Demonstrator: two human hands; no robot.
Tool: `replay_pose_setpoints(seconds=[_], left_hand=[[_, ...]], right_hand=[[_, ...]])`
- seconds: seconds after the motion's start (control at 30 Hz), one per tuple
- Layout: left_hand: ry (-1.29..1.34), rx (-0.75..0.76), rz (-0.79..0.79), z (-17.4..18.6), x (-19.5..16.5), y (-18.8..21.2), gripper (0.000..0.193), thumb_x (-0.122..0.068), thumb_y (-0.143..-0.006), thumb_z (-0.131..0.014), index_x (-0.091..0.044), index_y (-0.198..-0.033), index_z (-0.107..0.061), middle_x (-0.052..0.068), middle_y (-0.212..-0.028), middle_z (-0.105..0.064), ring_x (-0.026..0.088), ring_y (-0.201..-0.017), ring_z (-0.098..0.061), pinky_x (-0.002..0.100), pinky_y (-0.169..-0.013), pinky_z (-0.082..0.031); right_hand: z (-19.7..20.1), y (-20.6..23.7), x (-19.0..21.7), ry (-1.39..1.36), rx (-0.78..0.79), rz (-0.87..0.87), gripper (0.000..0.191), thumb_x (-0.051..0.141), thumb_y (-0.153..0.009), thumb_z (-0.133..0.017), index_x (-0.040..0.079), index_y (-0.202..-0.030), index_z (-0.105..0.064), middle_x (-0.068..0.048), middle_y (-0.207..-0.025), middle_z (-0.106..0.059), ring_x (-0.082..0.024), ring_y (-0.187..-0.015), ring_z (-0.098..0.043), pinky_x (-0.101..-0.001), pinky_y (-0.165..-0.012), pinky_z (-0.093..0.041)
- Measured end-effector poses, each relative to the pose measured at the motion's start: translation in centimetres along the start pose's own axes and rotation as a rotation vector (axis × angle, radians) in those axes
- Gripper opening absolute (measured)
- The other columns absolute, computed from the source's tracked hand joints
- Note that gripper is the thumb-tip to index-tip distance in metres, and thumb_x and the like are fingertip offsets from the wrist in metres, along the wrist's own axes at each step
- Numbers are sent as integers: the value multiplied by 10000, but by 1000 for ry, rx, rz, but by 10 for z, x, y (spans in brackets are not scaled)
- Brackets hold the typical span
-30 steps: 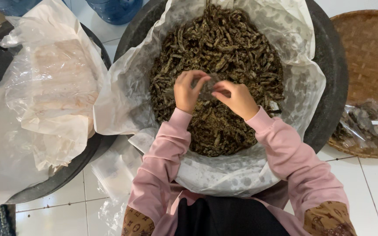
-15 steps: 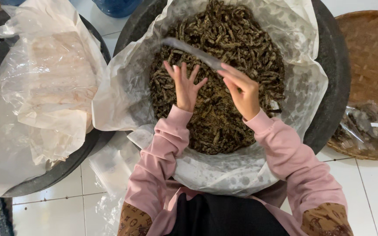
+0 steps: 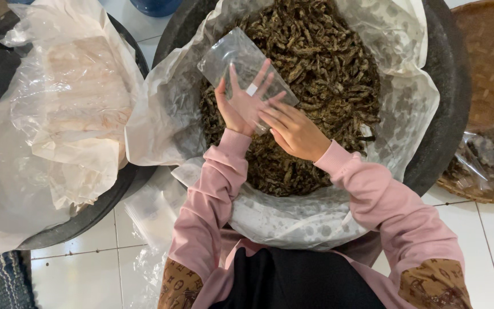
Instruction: The person sits on the floor in front of a large paper-lined basin filled with dried seahorses. They hold a small clear plastic bag, pick dried seahorses one at a time from the basin, and place them into the bag, filling several bags over the episode.
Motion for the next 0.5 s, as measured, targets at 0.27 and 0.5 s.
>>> replay_pose_setpoints(seconds=[0.27, 0.5], left_hand=[[-20, 27, 67, -11, 24, 3, 735, -458, -995, -357, -472, -1642, -8, 240, -1675, -233, 513, -1442, -395, 763, -1082, -396], [-216, 111, 76, -18, 66, 22, 749, -409, -1063, -365, -368, -1732, -30, 273, -1677, -345, 538, -1425, -462, 652, -1186, -416]], right_hand=[[-2, 3, -8, 83, -49, -52, 572, -45, -905, -627, 38, -1467, -563, -162, -1422, -610, -335, -1327, -575, -472, -1080, -512], [8, 6, -19, 66, -185, -181, 468, 58, -1032, -614, 23, -1490, -527, -148, -1577, -500, -353, -1478, -495, -474, -1219, -439]])
Point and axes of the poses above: each hand's wrist, its own y-axis away from the middle knuckle, its own z-axis out of the back of the hand, x = y × z, the point moved 9 cm from there along -y, towards the middle knuckle
